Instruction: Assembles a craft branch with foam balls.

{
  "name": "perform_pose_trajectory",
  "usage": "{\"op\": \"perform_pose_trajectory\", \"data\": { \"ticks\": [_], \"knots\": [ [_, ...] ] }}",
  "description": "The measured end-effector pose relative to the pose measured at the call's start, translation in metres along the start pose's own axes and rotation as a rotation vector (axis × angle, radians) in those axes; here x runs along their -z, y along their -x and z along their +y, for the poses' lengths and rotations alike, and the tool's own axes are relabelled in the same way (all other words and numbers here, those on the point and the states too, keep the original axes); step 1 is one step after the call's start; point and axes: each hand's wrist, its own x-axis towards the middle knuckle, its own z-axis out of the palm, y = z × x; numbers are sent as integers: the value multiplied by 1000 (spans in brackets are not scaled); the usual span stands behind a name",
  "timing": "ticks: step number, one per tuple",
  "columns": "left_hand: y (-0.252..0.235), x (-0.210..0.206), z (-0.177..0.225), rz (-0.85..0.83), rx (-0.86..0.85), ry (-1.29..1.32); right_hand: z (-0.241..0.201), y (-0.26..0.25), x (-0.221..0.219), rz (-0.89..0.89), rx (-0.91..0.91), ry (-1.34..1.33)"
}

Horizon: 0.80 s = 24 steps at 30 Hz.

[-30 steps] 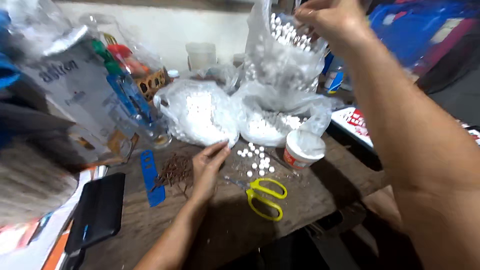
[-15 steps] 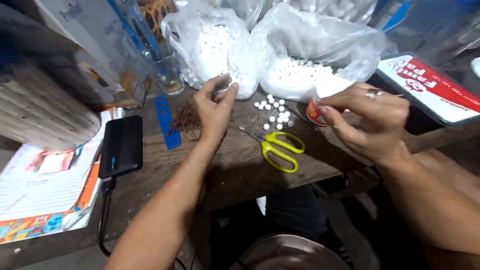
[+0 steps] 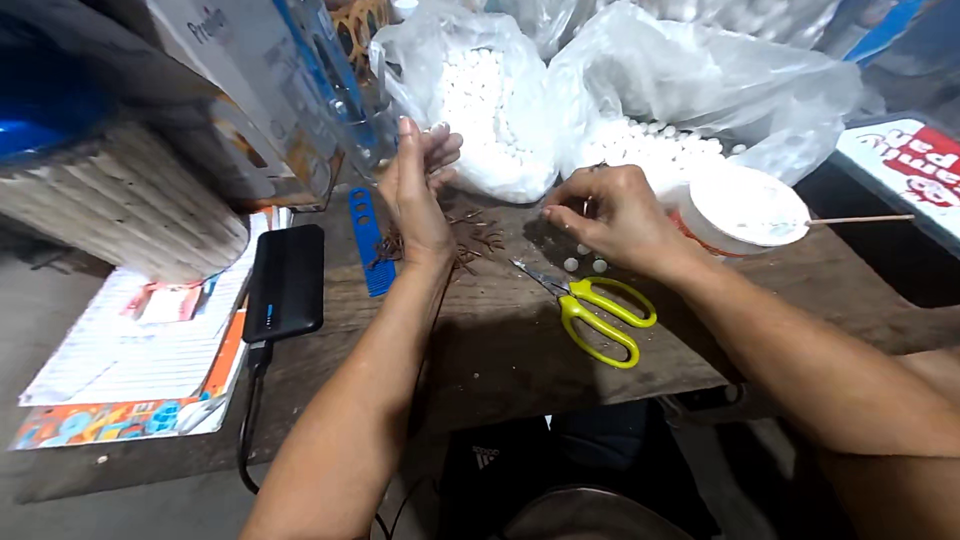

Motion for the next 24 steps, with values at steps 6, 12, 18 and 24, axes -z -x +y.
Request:
{"op": "perform_pose_trajectory", "data": {
  "ticks": [6,12,18,24],
  "knots": [
    [0,-2,0,-30,49,-57,-6,-28,-36,-371,-87,95],
    [1,-6,0,-163,94,-101,7,-23,-37,-232,-53,-8],
    [-1,-3,-1,-152,54,-141,2,-22,-43,-229,-139,-97],
    [2,-5,-3,-176,22,-126,-2,-29,-54,-252,-196,-125]
  ]
}}
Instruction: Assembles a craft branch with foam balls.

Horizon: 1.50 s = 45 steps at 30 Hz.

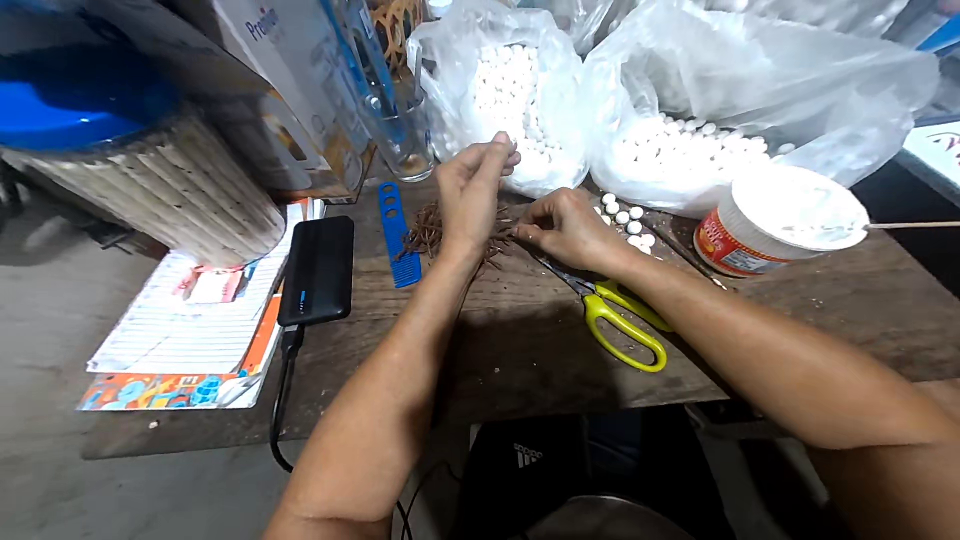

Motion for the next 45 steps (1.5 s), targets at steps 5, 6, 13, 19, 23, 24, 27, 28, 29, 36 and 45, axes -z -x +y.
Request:
{"op": "perform_pose_trajectory", "data": {
  "ticks": [5,6,13,19,23,24,27,28,29,36,45],
  "knots": [
    [-1,8,4,-199,-55,-192,10,10,21,107,142,-83],
    [0,10,5,-276,-85,-284,13,13,28,135,174,-97],
    [13,7,9,-534,-234,-535,32,23,48,211,261,-211],
    [25,13,-8,-450,-272,-429,8,69,61,271,117,-12],
    [28,6,-15,-334,-328,-384,3,119,48,63,35,283],
    [29,5,-16,-322,-333,-380,0,126,44,20,11,327],
    [32,3,-16,-308,-335,-390,-6,134,31,16,1,388],
    [32,3,-17,-303,-343,-394,-7,134,28,33,11,383],
    [33,3,-17,-299,-360,-394,-6,135,27,54,18,361],
    [37,6,-13,-305,-360,-344,18,159,38,367,-56,-270],
    [46,-6,-15,-365,-256,-294,10,153,26,394,8,-613]
  ]
}}
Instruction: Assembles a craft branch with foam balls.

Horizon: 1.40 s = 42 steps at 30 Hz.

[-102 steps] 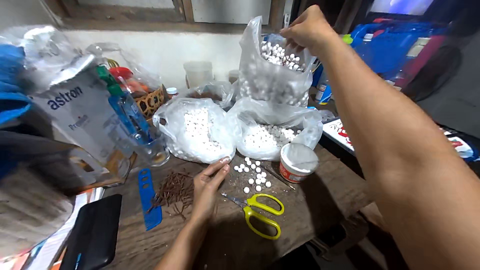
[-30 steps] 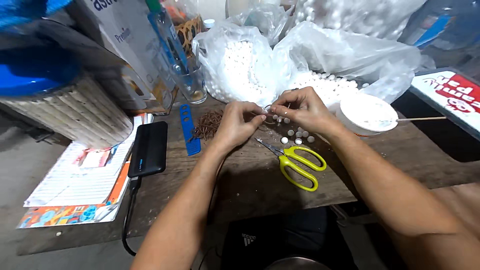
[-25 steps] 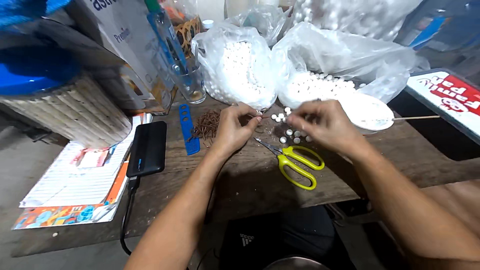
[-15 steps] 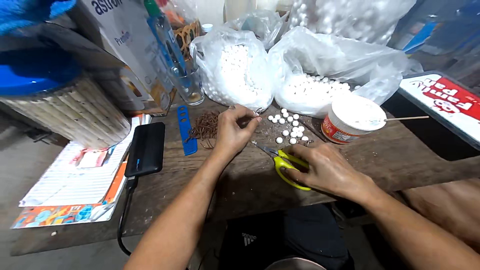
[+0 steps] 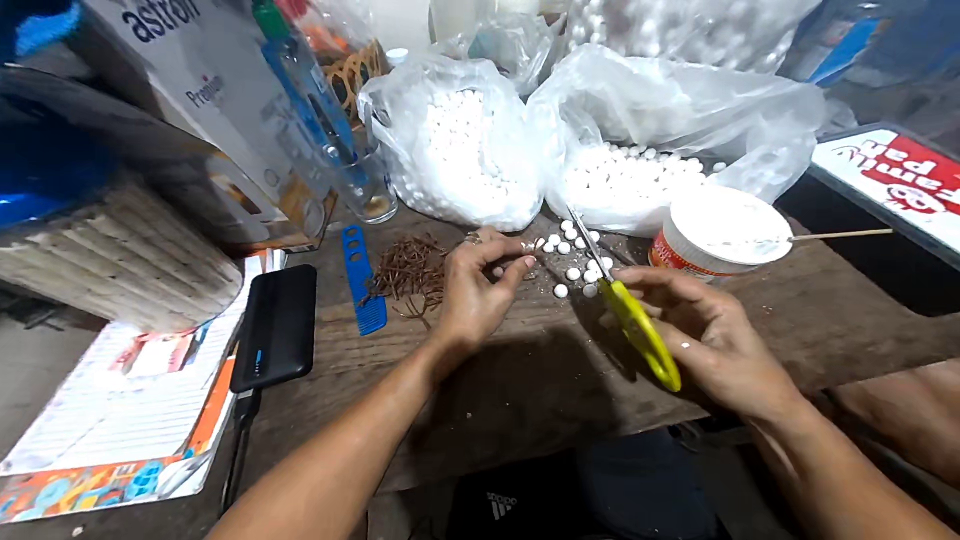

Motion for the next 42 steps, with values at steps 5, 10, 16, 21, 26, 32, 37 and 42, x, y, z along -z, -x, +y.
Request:
{"op": "perform_pose_trajectory", "data": {
  "ticks": [5,10,16,21,26,32,37,42],
  "knots": [
    [3,-1,-3,54,-21,6,8,-10,-3,62,27,88],
    [7,0,-2,83,-40,-15,13,-9,-1,25,37,250],
    [9,-4,-1,57,-86,-18,15,-5,-2,-33,-44,304],
    [10,-6,-1,45,-128,-37,16,-5,-3,-45,-40,308],
    [12,-6,0,38,-127,-55,15,-5,-4,-47,-47,282],
    [13,-6,1,34,-127,-63,15,-4,-6,-54,-28,194],
    [14,-7,1,52,-121,-57,14,-5,-6,-54,15,147],
    [12,-3,0,54,-27,-33,11,-3,4,26,30,276]
  ]
}}
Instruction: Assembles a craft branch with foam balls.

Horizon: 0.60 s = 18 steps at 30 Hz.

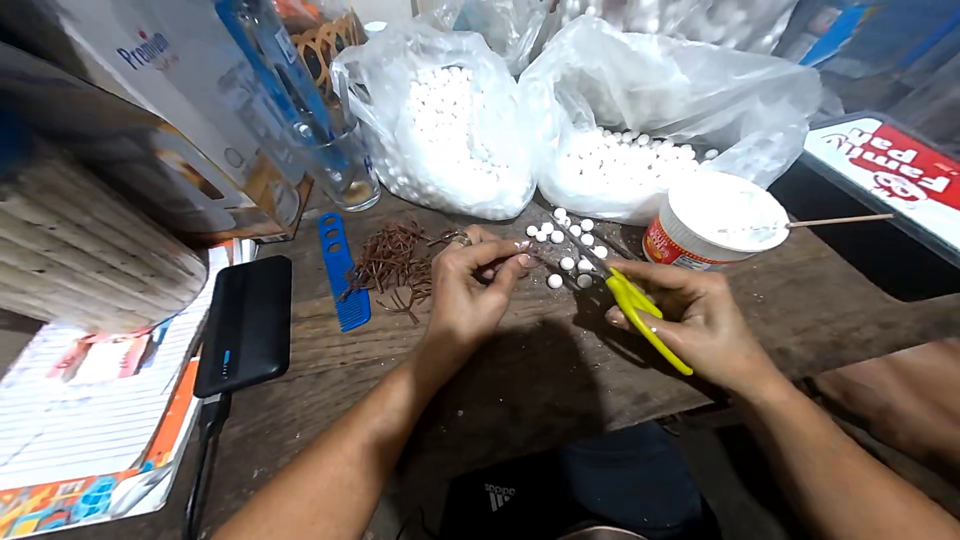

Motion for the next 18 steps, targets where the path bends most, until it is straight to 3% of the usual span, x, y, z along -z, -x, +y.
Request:
{"op": "perform_pose_trajectory", "data": {
  "ticks": [5,8,12,15,18],
  "knots": [
    [-6,9,-1,43,103,13,-18,13,-5,-130,136,586],
    [-9,10,4,70,132,19,-22,11,-17,-206,234,670],
    [-16,7,15,91,147,62,-28,-1,-8,-291,224,665],
    [-22,6,24,51,163,79,-39,-11,26,-124,222,663],
    [-26,-4,28,14,183,129,-49,-2,75,288,253,564]
  ]
}}
